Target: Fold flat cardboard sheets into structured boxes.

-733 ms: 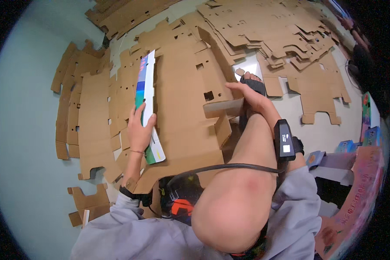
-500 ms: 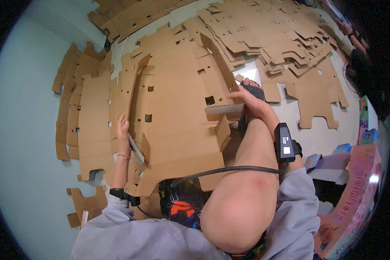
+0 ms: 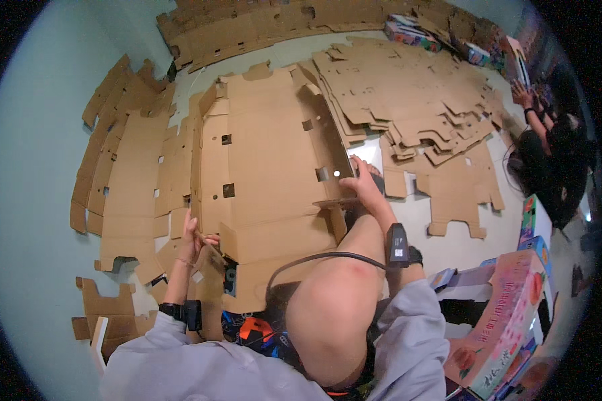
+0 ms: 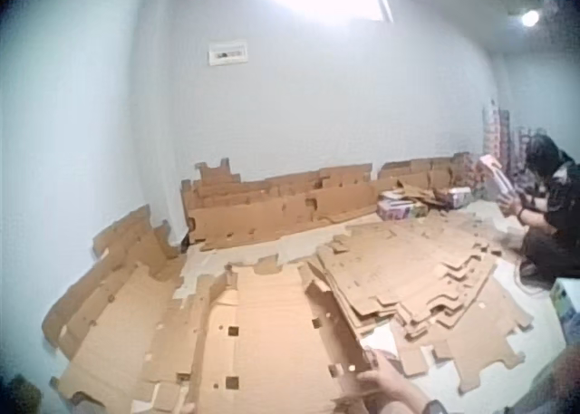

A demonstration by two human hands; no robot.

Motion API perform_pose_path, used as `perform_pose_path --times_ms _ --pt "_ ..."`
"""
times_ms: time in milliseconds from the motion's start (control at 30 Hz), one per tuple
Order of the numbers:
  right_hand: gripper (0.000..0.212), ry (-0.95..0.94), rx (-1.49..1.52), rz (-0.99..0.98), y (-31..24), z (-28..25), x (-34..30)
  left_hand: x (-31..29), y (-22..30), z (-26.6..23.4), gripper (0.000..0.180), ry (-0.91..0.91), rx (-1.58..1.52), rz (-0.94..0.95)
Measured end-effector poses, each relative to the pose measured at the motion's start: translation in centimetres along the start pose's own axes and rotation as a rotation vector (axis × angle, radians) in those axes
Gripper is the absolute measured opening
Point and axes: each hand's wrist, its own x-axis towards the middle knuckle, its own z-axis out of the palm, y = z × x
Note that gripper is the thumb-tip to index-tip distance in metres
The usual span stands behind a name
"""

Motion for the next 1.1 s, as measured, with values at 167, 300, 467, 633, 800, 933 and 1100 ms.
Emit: perform_pose_path --times_ms 167,300,467,633,800,933,1100 --pt "0.076 0.058 0.334 0.116 -2.9 -1.8 -0.5 0.6 1.4 2.5 0.077 -0.054 -0.14 0.138" --pt "0.073 0.205 0.549 0.038 -8.4 -5.2 1.3 3.1 4.2 1.7 0.081 -0.043 -0.502 0.131" --pt "0.04 0.441 0.325 -0.501 -8.5 -10.6 3.4 5.8 8.9 0.9 0.083 -0.189 -0.584 0.347" --pt "0.039 0.443 1.17 -0.253 -23.2 -8.9 3.9 5.2 1.4 3.2 0.067 0.304 -0.006 0.215" --pt "0.044 -0.697 0.071 -0.104 -22.5 -6.7 1.2 4.5 -2.4 11.0 0.066 -0.077 0.065 0.201" --pt "0.049 -1.255 0.005 -0.233 -16.1 -2.9 -0.8 5.6 -1.6 14.0 0.076 -0.162 -0.493 -0.035" --pt "0.039 -0.523 0.19 0.279 -5.1 -5.9 -3.6 9.0 -6.3 10.7 0.071 -0.172 -0.889 -0.022"
